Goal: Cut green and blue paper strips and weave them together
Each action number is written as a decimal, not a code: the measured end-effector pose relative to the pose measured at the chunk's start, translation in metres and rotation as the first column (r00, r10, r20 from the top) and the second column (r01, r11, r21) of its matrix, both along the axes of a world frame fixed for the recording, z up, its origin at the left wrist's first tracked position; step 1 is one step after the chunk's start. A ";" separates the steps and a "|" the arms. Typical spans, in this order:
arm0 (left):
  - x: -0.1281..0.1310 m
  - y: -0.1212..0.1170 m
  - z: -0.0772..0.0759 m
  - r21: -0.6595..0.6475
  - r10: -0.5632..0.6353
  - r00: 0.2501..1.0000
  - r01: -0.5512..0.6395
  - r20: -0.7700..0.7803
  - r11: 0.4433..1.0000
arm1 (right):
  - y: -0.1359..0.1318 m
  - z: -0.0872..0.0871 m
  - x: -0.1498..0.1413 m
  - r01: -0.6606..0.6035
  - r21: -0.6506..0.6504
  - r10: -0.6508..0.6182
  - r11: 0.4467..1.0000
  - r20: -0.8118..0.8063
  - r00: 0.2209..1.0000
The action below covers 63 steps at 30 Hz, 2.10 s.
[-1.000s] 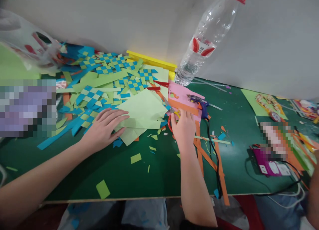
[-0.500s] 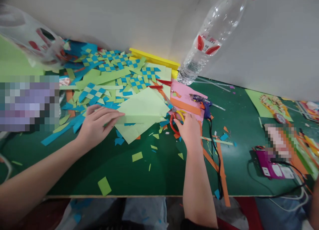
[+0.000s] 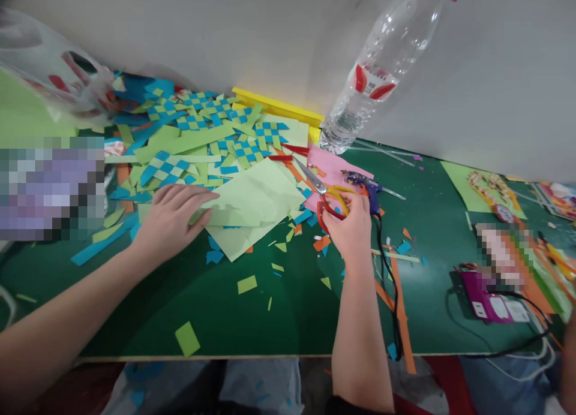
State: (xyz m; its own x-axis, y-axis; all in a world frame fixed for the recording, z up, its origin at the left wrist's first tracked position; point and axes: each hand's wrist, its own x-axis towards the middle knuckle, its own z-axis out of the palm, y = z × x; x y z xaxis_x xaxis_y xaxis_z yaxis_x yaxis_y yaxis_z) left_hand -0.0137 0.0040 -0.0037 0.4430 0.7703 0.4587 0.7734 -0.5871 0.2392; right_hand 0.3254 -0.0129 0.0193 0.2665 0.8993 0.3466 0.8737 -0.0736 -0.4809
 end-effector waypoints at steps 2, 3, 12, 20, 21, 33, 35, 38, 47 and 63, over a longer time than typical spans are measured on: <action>0.007 -0.003 0.002 0.012 -0.102 0.995 0.102 -0.020 0.995 | -0.002 0.003 0.000 -0.062 0.023 0.062 0.998 0.014 0.998; 0.010 -0.004 0.002 0.017 -0.153 0.988 0.153 -0.033 0.988 | -0.003 0.004 0.001 -0.089 0.024 0.088 0.996 0.033 0.996; 0.013 0.001 -0.004 -0.053 -0.294 0.948 0.290 -0.125 0.956 | -0.015 0.018 0.013 -0.452 -0.272 0.479 0.849 0.038 0.877; 0.012 0.004 -0.008 -0.158 -0.278 0.956 0.262 -0.091 0.952 | -0.012 0.008 0.010 -0.540 -0.361 0.555 0.760 -0.070 0.829; 0.012 0.005 -0.008 -0.168 -0.278 0.956 0.261 -0.091 0.951 | -0.011 0.007 0.009 -0.551 -0.360 0.562 0.753 -0.085 0.823; 0.011 0.006 -0.012 -0.288 -0.279 0.951 0.234 -0.129 0.929 | -0.009 0.008 -0.013 -0.589 -0.388 0.588 0.709 -0.137 0.797; 0.011 0.006 -0.012 -0.303 -0.284 0.948 0.232 -0.141 0.924 | -0.009 0.007 -0.012 -0.577 -0.403 0.572 0.711 -0.146 0.807; 0.011 0.006 -0.012 -0.310 -0.281 0.947 0.224 -0.153 0.924 | -0.009 0.006 -0.010 -0.565 -0.425 0.557 0.708 -0.156 0.816; 0.011 0.006 -0.016 -0.337 -0.276 0.948 0.212 -0.156 0.917 | -0.010 0.010 -0.003 -0.576 -0.415 0.555 0.704 -0.184 0.811; 0.012 0.006 -0.012 -0.353 -0.276 0.951 0.212 -0.141 0.911 | -0.010 0.004 -0.021 -0.613 -0.363 0.617 0.702 -0.118 0.778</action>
State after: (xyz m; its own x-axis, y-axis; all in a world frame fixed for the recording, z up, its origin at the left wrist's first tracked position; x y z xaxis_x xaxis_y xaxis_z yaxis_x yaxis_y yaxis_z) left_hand -0.0021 0.0099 -0.0162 0.6881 0.7200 0.0894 0.6650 -0.6751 0.3194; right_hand 0.3041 -0.0229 0.0236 -0.3924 0.9190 -0.0373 0.7923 0.3171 -0.5212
